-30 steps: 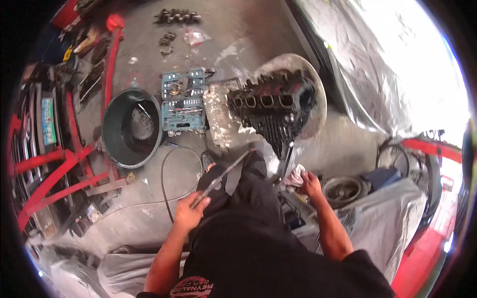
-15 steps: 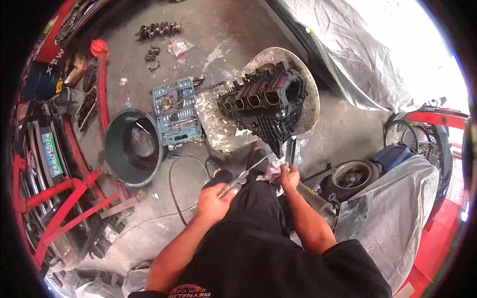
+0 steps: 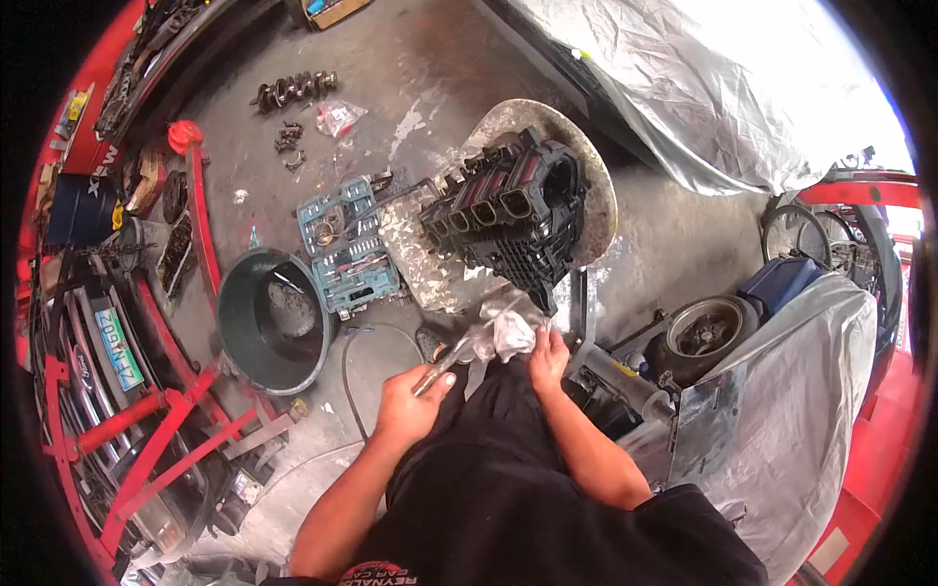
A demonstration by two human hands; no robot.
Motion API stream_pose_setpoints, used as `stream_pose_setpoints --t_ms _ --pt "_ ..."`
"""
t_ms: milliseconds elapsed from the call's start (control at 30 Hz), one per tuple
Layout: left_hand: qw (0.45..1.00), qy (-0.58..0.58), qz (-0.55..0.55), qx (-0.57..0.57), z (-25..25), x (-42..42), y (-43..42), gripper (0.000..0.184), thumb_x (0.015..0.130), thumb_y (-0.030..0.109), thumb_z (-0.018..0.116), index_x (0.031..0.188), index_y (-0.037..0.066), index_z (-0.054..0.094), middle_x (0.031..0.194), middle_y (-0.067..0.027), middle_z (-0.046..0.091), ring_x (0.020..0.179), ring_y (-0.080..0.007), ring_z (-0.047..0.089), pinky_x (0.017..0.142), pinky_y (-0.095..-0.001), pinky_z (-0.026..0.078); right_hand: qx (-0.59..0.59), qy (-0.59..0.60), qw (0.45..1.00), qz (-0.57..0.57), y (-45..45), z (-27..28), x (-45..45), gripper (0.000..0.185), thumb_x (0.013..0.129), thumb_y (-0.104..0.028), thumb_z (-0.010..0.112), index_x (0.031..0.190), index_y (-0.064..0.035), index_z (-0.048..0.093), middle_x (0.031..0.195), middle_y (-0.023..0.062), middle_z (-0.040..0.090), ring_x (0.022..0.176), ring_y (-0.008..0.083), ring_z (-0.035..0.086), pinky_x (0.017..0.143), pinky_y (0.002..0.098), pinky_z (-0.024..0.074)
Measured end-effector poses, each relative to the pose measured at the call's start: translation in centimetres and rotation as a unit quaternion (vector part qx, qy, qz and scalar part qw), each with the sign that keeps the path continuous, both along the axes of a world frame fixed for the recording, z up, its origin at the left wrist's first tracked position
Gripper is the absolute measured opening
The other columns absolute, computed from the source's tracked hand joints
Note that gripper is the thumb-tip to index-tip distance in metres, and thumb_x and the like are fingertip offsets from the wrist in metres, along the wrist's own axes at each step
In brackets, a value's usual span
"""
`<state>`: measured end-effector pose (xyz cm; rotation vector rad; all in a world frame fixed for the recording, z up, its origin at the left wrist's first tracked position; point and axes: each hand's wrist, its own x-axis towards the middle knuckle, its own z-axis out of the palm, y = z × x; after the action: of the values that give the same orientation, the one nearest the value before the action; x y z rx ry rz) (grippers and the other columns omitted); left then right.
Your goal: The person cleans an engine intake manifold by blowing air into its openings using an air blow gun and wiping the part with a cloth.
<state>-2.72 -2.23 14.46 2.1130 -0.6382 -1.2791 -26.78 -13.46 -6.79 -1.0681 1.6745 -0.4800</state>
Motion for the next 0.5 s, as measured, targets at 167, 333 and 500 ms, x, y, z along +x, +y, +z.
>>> stream_pose_setpoints --t_ms 167,333,500 --pt "0.999 -0.019 0.028 0.005 1.3 2.1 2.3 0.022 0.091 0.024 0.074 0.09 0.002 0.071 0.069 -0.0059 0.065 0.064 -0.0136 0.059 0.064 -0.0326 0.049 -0.113 0.34 0.846 0.395 -3.7 0.6 3.2 0.048 0.098 -0.02 0.051 0.143 -0.0059 0.049 0.153 0.0119 0.048 0.103 0.0372 0.069 0.087 0.0484 0.0552" --pt "0.995 0.013 0.087 0.047 0.2 2.8 5.7 0.025 0.09 0.022 0.076 0.102 0.001 0.072 0.077 -0.008 0.07 0.071 -0.0114 0.063 0.069 -0.03 0.052 -0.129 0.392 0.756 0.508 -3.8 -2.1 1.4 0.058 0.092 -0.012 0.051 0.149 -0.0077 0.041 0.163 0.0055 0.031 0.101 0.031 0.069 0.08 0.0452 0.0594" --pt "1.0 0.007 0.013 -0.018 -0.9 0.2 5.7 0.026 0.092 0.023 0.075 0.106 0.002 0.072 0.079 -0.0051 0.071 0.07 -0.0106 0.062 0.066 -0.0288 0.051 -0.106 0.427 0.687 0.578 -5.3 -0.6 1.7 0.059 0.092 -0.011 0.052 0.149 -0.0052 0.041 0.164 0.0073 0.03 0.097 0.03 0.072 0.077 0.0448 0.0599"
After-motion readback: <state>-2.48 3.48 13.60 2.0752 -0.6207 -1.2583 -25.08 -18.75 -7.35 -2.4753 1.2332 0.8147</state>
